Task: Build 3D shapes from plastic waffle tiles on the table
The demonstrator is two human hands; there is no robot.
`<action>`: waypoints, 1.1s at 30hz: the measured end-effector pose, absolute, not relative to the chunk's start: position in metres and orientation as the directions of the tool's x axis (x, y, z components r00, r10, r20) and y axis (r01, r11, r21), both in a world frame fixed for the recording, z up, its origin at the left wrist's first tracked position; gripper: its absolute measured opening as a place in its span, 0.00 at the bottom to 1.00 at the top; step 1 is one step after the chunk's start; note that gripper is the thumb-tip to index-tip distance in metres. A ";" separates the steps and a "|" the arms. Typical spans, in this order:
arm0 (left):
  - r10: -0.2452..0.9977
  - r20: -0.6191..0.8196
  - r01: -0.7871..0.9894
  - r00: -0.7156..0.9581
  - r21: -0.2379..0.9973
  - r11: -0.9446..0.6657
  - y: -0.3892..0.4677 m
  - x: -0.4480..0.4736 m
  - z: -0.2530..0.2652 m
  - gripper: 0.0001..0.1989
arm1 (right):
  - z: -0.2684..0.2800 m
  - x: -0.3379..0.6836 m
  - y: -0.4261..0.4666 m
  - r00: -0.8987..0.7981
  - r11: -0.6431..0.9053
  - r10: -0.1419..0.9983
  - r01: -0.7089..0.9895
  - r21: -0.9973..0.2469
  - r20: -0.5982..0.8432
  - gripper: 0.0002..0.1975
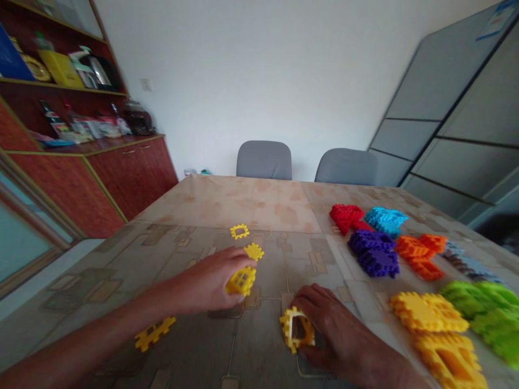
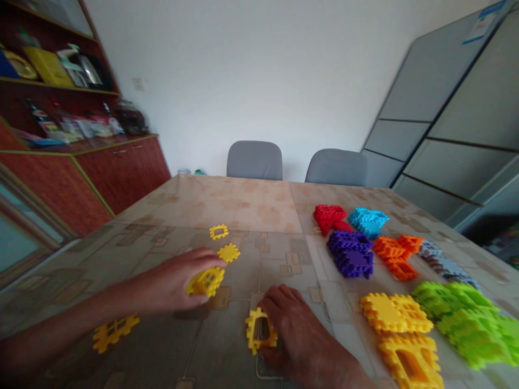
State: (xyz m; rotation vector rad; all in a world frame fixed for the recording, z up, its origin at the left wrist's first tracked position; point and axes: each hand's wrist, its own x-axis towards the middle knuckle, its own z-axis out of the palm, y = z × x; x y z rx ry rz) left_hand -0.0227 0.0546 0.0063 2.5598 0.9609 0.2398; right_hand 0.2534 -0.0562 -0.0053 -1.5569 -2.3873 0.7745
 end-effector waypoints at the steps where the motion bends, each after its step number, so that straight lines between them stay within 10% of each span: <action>1: 0.655 0.007 0.588 0.756 0.434 -0.682 0.036 -0.023 0.000 0.30 | -0.003 0.255 -0.056 -0.436 0.313 0.890 0.798 -0.515 -0.135 0.23; 8: 0.690 -0.112 0.675 0.715 0.371 -0.638 -0.017 -0.024 -0.018 0.38 | 0.001 0.262 -0.055 -0.418 0.269 0.875 0.838 -0.474 -0.243 0.48; 15: 0.697 -0.101 0.667 0.709 0.415 -0.619 -0.013 -0.027 -0.022 0.37 | 0.004 0.259 -0.055 -0.474 0.358 0.872 0.786 -0.504 -0.119 0.23; 33: 0.736 -0.132 0.705 0.664 0.439 -0.557 -0.018 -0.026 -0.020 0.41 | -0.005 0.261 -0.054 -0.488 0.358 0.862 0.776 -0.519 -0.135 0.31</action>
